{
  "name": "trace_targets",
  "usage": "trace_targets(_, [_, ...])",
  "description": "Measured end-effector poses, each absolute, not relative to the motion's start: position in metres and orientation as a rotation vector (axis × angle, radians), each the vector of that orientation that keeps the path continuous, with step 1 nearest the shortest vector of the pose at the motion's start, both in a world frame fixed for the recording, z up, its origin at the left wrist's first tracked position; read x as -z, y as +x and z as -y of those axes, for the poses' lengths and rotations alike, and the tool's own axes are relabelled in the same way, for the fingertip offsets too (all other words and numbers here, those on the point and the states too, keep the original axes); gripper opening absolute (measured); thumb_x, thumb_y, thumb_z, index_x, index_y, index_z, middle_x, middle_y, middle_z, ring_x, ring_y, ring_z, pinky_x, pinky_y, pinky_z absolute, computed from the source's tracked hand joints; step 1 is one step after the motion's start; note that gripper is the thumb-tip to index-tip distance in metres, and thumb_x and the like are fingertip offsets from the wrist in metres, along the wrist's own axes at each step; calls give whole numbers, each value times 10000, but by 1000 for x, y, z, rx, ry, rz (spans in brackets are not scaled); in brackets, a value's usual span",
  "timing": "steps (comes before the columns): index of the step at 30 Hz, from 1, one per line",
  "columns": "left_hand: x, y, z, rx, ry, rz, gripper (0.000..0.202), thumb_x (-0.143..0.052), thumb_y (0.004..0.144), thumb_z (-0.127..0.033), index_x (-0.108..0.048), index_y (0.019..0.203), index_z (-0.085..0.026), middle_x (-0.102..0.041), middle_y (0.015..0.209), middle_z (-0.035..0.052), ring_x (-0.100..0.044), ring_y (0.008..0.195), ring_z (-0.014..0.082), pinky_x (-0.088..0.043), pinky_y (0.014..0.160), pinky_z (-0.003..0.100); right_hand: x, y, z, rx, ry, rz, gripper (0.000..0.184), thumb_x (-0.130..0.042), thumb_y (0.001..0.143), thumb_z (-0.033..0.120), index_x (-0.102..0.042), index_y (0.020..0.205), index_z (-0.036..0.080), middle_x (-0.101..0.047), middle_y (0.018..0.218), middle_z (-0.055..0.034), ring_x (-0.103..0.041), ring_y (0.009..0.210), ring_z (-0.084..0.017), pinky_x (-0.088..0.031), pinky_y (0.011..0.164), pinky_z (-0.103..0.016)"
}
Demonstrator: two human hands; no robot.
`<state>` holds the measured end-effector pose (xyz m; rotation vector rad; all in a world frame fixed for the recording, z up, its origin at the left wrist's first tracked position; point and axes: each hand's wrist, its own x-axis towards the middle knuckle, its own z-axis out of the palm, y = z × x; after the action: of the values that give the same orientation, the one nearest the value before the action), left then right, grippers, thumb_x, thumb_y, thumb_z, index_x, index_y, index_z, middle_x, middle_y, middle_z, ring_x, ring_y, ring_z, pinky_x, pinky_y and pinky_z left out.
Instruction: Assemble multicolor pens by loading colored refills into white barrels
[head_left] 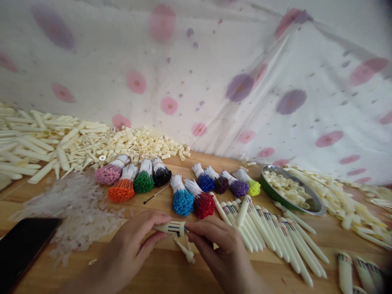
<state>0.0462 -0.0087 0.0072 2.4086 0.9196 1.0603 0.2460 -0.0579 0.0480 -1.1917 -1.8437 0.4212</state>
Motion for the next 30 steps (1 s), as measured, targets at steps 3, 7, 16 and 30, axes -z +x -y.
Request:
trace_targets(3, [-11,48,9,-1066,2450,-914,253,-500,846,-133,-551,1050,-274,-714,952,1,-684,883,159,-557,759,255,-47,247,58,-399,-1189,1888,164,-544,843,150,-708,836,160,-652,653,-41,-565,552,-122,-441,499,-209])
trace_targets(7, [-16,51,11,-1147,2513,-897,204,-459,877,-147,-552,1026,-251,-724,899,11,-695,834,153,-565,728,247,-44,247,58,-494,-1231,1875,193,-527,847,170,-718,815,164,-639,638,-42,-557,559,-127,-424,497,-208])
trace_targets(16, [-18,51,18,-1203,2584,-901,184,-425,913,-166,-543,1047,-207,-705,898,33,-682,840,153,-565,748,268,-52,242,57,-1268,-1223,1445,201,-577,779,282,-708,686,160,-538,542,6,-456,526,-98,-373,504,-201])
trace_targets(30, [-15,50,12,-1240,2534,-1076,100,-475,851,-166,-540,866,-240,-688,756,-2,-677,696,179,-540,611,289,-34,244,52,-1709,-1183,894,367,-750,616,411,-731,881,158,-610,515,9,-270,343,-17,-185,347,-169])
